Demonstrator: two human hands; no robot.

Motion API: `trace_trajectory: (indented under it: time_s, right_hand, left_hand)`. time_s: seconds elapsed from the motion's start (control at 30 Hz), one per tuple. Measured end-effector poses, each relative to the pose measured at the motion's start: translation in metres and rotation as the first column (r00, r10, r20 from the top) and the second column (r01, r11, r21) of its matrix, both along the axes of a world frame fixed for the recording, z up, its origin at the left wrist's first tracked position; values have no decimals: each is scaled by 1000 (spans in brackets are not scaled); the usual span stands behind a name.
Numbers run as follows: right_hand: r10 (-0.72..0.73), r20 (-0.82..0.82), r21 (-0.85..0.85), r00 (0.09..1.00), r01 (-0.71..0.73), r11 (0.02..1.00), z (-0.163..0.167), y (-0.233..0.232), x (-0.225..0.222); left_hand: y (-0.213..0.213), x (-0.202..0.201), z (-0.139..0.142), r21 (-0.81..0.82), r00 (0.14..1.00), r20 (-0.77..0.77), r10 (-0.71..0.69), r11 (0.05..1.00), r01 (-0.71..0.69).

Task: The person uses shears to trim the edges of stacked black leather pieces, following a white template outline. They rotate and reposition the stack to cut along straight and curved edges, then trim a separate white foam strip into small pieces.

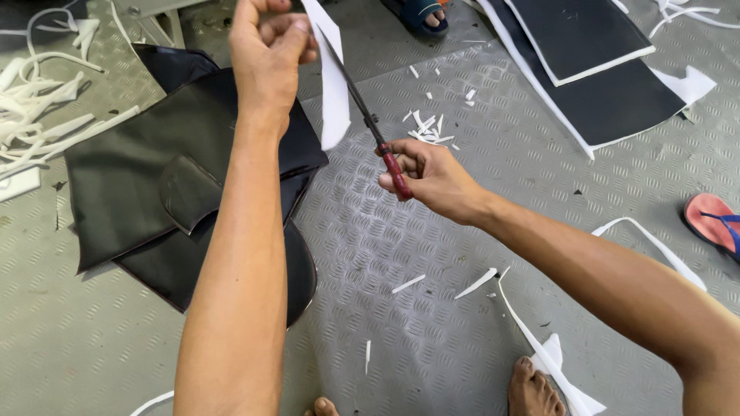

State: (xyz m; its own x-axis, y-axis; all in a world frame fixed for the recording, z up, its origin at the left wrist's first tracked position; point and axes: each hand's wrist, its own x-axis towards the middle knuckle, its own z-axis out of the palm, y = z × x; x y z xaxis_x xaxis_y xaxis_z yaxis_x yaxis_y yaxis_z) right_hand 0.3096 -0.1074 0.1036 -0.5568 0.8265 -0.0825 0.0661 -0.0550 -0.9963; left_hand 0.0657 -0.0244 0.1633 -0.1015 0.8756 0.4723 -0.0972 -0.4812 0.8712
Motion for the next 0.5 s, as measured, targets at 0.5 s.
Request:
trace_trajectory:
  time_s: [0.5]
  right_hand:
    - [-163,24,0,986,163,987,-6,2,1]
  left_hand:
    - [-8,7,-1,-384,879,-262,-398,879,284]
